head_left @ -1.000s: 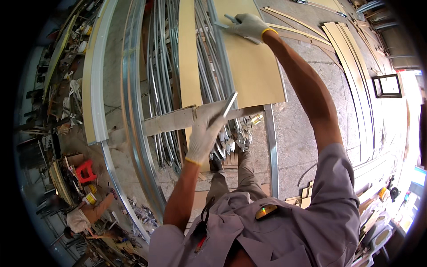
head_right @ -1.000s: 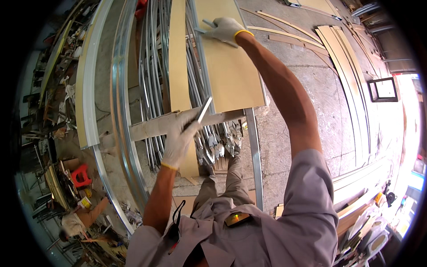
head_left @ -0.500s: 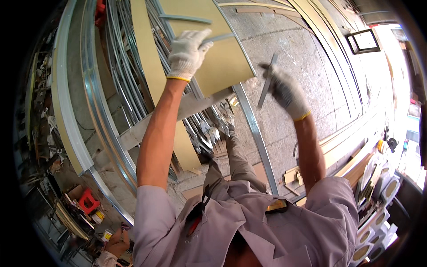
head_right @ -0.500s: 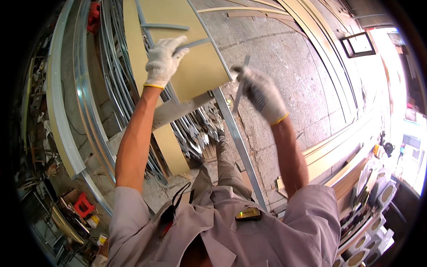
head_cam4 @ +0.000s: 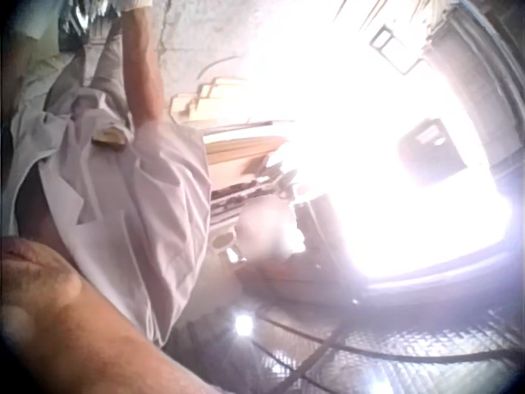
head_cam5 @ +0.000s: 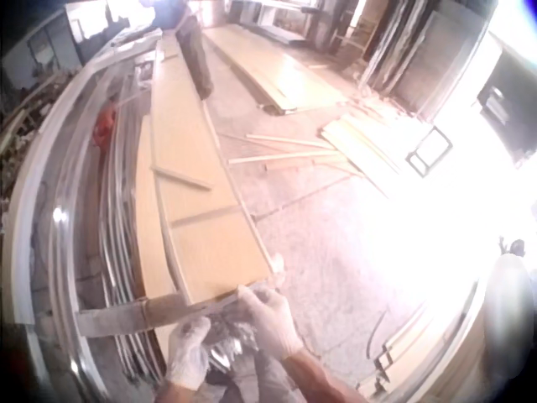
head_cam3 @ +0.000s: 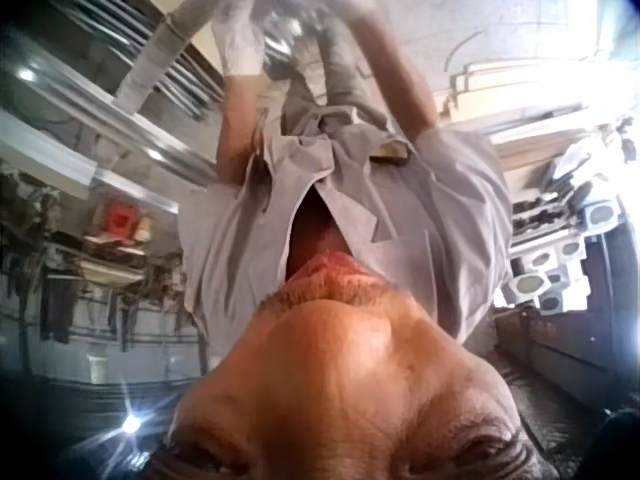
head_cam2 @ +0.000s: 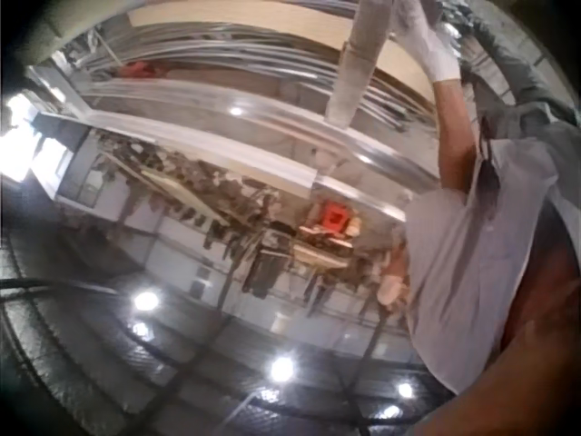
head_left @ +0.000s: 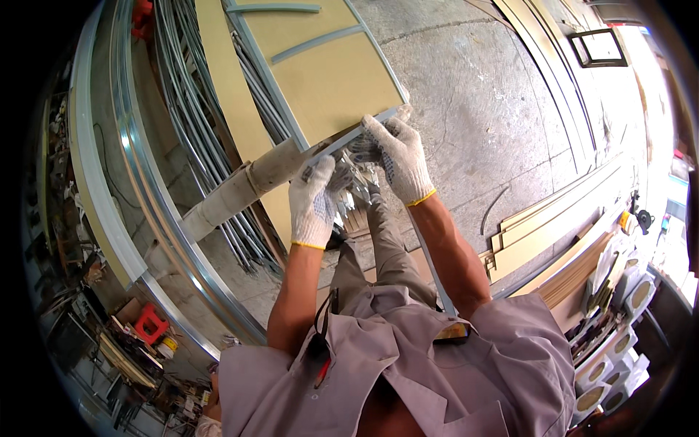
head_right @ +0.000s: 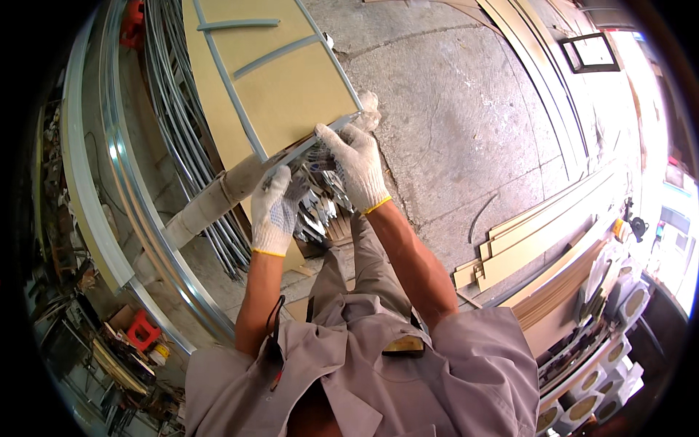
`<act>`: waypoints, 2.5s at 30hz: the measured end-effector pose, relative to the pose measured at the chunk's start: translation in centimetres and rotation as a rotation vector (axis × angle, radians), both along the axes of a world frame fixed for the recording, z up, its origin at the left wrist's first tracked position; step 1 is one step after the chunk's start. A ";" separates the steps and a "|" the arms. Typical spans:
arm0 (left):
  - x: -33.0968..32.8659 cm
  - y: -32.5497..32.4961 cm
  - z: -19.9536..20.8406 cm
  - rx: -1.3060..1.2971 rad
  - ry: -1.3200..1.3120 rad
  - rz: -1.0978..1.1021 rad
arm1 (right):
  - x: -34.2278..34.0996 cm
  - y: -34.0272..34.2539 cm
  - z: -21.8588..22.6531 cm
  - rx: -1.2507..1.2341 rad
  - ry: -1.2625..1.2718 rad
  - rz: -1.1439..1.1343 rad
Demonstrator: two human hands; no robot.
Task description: The person assembles a window frame by inserting metal profiles into a frame structure, applying sealant with a caulking gun, and securing components with a screwdriver. The person repeatedly aligns and fastens parts of the frame.
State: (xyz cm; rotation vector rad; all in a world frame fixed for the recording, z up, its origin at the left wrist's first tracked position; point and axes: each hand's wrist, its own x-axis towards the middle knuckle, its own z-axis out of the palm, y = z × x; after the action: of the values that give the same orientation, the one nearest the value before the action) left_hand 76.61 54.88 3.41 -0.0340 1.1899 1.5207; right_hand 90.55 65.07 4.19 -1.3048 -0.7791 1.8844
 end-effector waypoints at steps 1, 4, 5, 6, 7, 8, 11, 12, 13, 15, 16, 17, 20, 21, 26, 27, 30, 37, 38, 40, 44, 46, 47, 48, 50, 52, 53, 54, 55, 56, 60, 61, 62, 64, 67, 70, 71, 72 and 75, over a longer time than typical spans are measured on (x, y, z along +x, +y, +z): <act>0.1 0.7 -0.2 0.023 -0.077 0.007 | 0.1 0.0 -0.3 0.032 -0.026 -0.002; 0.7 1.7 -1.0 0.005 -0.155 0.092 | 0.3 0.1 -1.1 -0.033 -0.026 -0.036; 0.8 1.8 -1.3 0.001 -0.195 0.117 | 0.4 0.1 -1.2 -0.052 -0.025 -0.049; 0.9 1.8 -1.5 0.017 -0.256 0.149 | 0.4 0.2 -1.6 -0.029 -0.045 -0.045; 0.9 1.8 -1.6 0.015 -0.250 0.162 | 0.4 0.2 -1.7 -0.007 -0.042 -0.040; 1.0 2.0 -1.5 0.014 -0.246 0.173 | 0.3 0.4 -1.5 0.018 -0.041 -0.036; 1.5 2.4 -1.5 0.029 -0.217 0.185 | 0.9 0.9 -1.6 0.068 -0.099 0.026; 1.7 2.4 -1.6 0.036 -0.203 0.187 | 1.1 1.1 -1.6 0.080 -0.127 0.058; 1.8 2.6 -1.5 0.034 -0.201 0.199 | 1.1 1.2 -1.6 0.066 -0.117 0.054; 2.3 2.9 -1.3 0.023 -0.201 0.217 | 1.3 1.4 -1.1 0.033 -0.102 0.039; 2.0 2.6 -2.2 0.067 -0.207 0.180 | 1.4 1.6 -1.6 -0.011 -0.052 0.056; 2.0 2.5 -2.3 0.072 -0.184 0.195 | 1.2 1.6 -1.5 -0.009 -0.042 0.045; 2.4 2.4 -2.0 0.078 -0.144 0.232 | 0.7 1.5 -1.3 0.004 -0.037 0.038; 2.4 2.4 -1.7 0.076 -0.150 0.237 | 0.7 1.6 -1.3 0.015 -0.051 0.051; 2.7 3.0 -0.9 0.060 -0.115 0.265 | 0.4 1.8 -1.6 -0.013 -0.060 0.013; 2.6 3.1 -0.7 0.050 -0.108 0.253 | 0.4 1.6 -1.7 -0.022 -0.027 0.002; 2.6 3.0 -0.7 0.055 -0.116 0.251 | 0.5 1.5 -1.8 -0.033 0.040 -0.025; 3.0 3.1 -1.2 0.069 -0.052 0.262 | 0.4 1.3 -1.7 0.032 0.030 -0.062; 2.9 3.1 -1.2 0.054 -0.111 0.270 | 0.1 1.5 -1.2 -0.063 0.058 -0.088; 3.0 3.0 -1.3 0.053 -0.051 0.259 | 0.5 1.7 -1.3 -0.076 -0.029 -0.054; 3.1 3.0 -1.3 0.056 0.007 0.282 | -0.3 1.4 -0.7 -0.049 0.030 -0.110; 3.3 3.3 -1.1 0.031 0.031 0.290 | 0.0 1.2 -1.4 0.028 -0.010 -0.093; 3.6 3.6 -1.0 0.027 0.053 0.299 | 0.2 1.2 -2.1 -0.029 0.053 -0.126; 3.5 3.8 -1.2 0.061 -0.005 0.308 | -0.4 1.4 -0.5 -0.032 0.085 -0.136; 3.6 3.8 -0.6 0.064 -0.018 0.326 | -0.1 1.3 -2.0 -0.025 0.051 -0.124; 3.7 3.6 -1.0 0.066 -0.031 0.345 | -0.2 1.1 -2.7 0.016 0.046 -0.135; 3.6 3.5 -1.4 0.066 -0.025 0.348 | -0.3 1.0 -2.7 0.031 0.044 -0.139; 3.7 3.4 -1.8 0.066 -0.020 0.349 | -0.5 0.9 -2.7 0.047 0.042 -0.144; 3.8 3.3 -2.2 0.059 -0.005 0.355 | -0.8 0.8 -2.5 0.065 0.021 -0.138; 3.9 3.5 -2.0 0.051 0.011 0.361 | -1.0 0.8 -2.1 0.083 0.001 -0.131; 4.4 4.1 -1.2 0.053 -0.005 0.397 | -0.2 1.1 -1.0 0.018 0.009 -0.080; 4.5 4.3 -1.0 0.059 -0.014 0.406 | -0.3 1.0 -0.7 -0.009 0.039 -0.070; 4.6 4.3 -1.0 0.063 -0.013 0.409 | -0.7 1.0 0.0 -0.024 0.064 -0.076; 4.8 4.5 -0.6 0.082 -0.023 0.401 | -0.8 1.5 0.1 -0.010 0.016 -0.116; 4.7 4.5 0.0 0.027 -0.014 0.393 | -0.3 1.4 -1.3 -0.063 0.082 -0.131; 4.9 4.5 -1.0 0.022 -0.007 0.416 | -0.2 1.4 -1.6 -0.050 0.044 -0.138; 4.8 4.5 -1.1 0.008 0.004 0.434 | -0.3 1.3 -1.8 -0.048 0.035 -0.124; 4.7 4.6 -1.1 -0.005 0.002 0.439 | -0.4 1.3 -1.9 -0.031 0.023 -0.134; 4.5 4.6 -1.3 0.022 0.053 0.445 | -1.2 1.2 -1.7 0.012 0.006 -0.162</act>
State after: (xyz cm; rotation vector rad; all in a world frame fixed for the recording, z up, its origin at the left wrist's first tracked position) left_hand 81.09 59.52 2.11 -0.2598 1.2625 1.9311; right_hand 89.39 66.24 2.45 -1.3136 -0.6597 1.7524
